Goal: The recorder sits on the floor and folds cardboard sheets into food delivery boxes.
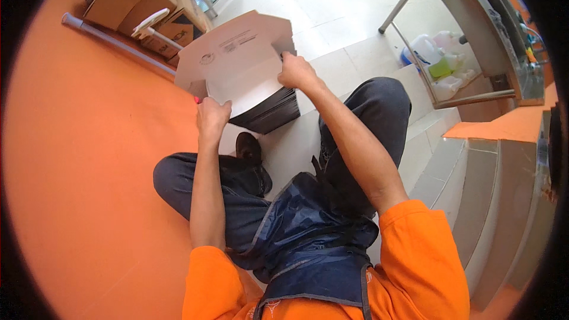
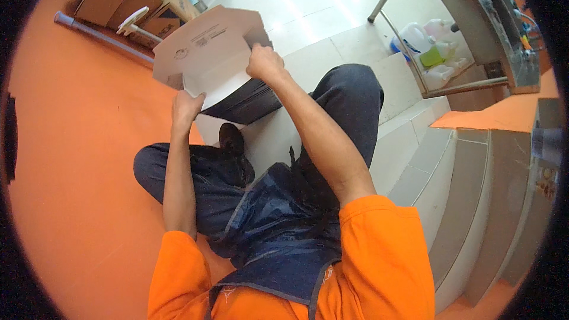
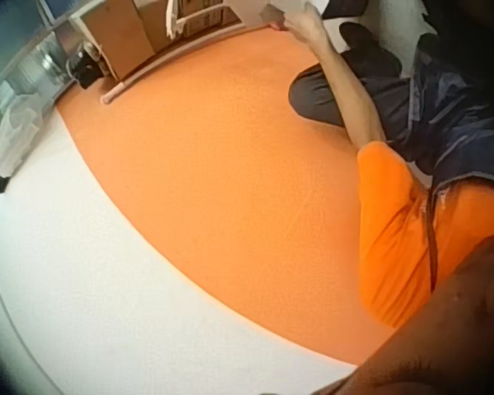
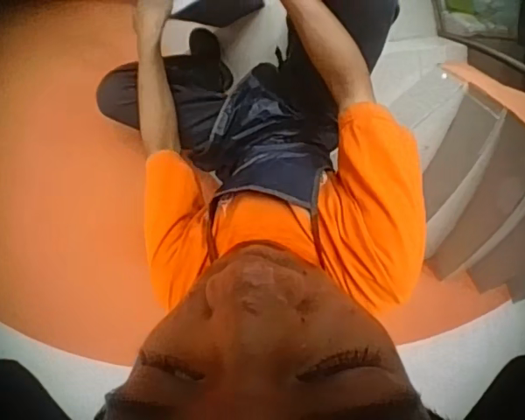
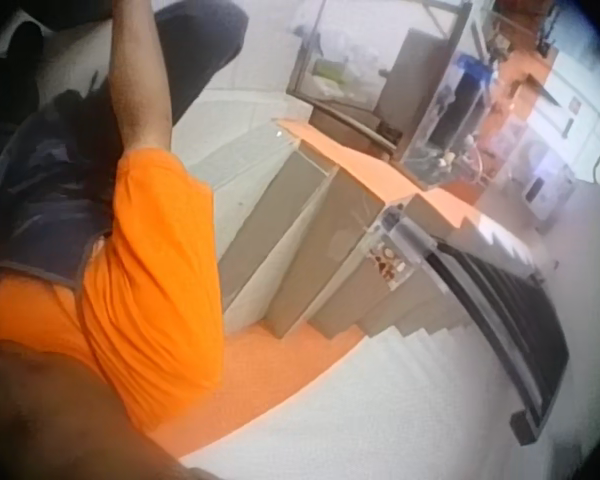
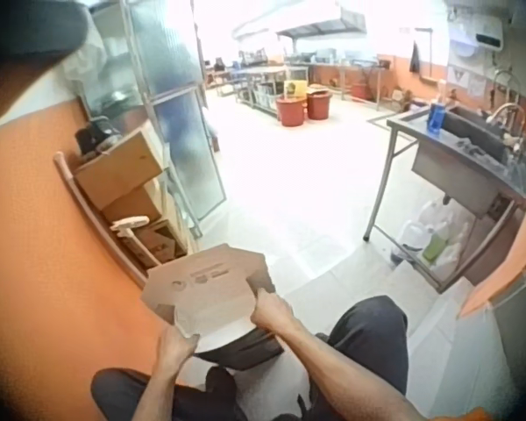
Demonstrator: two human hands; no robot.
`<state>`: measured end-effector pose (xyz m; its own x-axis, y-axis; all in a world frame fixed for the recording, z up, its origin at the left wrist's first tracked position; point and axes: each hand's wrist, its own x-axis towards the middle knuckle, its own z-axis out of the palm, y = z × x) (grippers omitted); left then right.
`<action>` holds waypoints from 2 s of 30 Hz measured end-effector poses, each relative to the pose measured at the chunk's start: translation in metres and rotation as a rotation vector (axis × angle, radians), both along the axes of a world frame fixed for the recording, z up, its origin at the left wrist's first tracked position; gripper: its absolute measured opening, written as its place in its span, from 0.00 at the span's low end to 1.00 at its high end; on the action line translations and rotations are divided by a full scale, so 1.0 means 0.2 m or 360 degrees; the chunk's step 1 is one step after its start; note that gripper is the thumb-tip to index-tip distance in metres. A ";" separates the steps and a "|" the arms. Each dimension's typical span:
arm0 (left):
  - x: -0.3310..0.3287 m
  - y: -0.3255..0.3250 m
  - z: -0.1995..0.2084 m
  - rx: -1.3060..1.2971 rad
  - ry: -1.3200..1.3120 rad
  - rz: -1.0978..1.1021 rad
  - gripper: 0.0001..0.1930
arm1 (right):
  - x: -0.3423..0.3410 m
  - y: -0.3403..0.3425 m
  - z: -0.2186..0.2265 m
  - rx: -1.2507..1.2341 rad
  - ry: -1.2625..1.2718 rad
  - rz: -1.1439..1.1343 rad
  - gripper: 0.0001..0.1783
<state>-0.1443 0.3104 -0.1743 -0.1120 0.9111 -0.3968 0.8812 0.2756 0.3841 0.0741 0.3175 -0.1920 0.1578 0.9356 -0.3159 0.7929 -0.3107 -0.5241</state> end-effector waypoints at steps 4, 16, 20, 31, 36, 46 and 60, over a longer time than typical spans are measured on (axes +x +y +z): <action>0.15 -0.02 0.30 0.0434 0.0522 -0.0336 0.27 | 0.04 -0.10 0.24 0.0382 0.0122 -0.0021 0.26; 0.22 -0.08 -0.01 0.0181 -0.0226 -0.1460 0.28 | 0.70 -2.30 0.77 0.0593 -0.1091 -0.1514 0.15; 0.16 -0.02 -0.02 0.0321 -0.0225 -0.1570 0.27 | 0.36 -3.13 0.93 -0.0391 -0.1525 -0.2342 0.23; 0.11 0.03 0.01 0.0022 -0.0260 -0.1506 0.30 | 0.06 -3.69 0.59 -0.1215 -0.0447 -0.2546 0.25; 0.08 -0.02 0.02 0.0033 -0.0417 -0.1464 0.30 | 0.12 -3.75 0.74 -0.1653 -0.0718 -0.2515 0.20; 0.00 -0.02 -0.01 0.0031 -0.0746 -0.1317 0.21 | 0.57 -2.72 1.31 -0.0165 -0.1383 -0.1700 0.15; -0.12 -0.16 0.01 0.0701 -0.0492 -0.0932 0.14 | -0.07 -0.33 0.70 0.1316 -0.0102 0.1296 0.14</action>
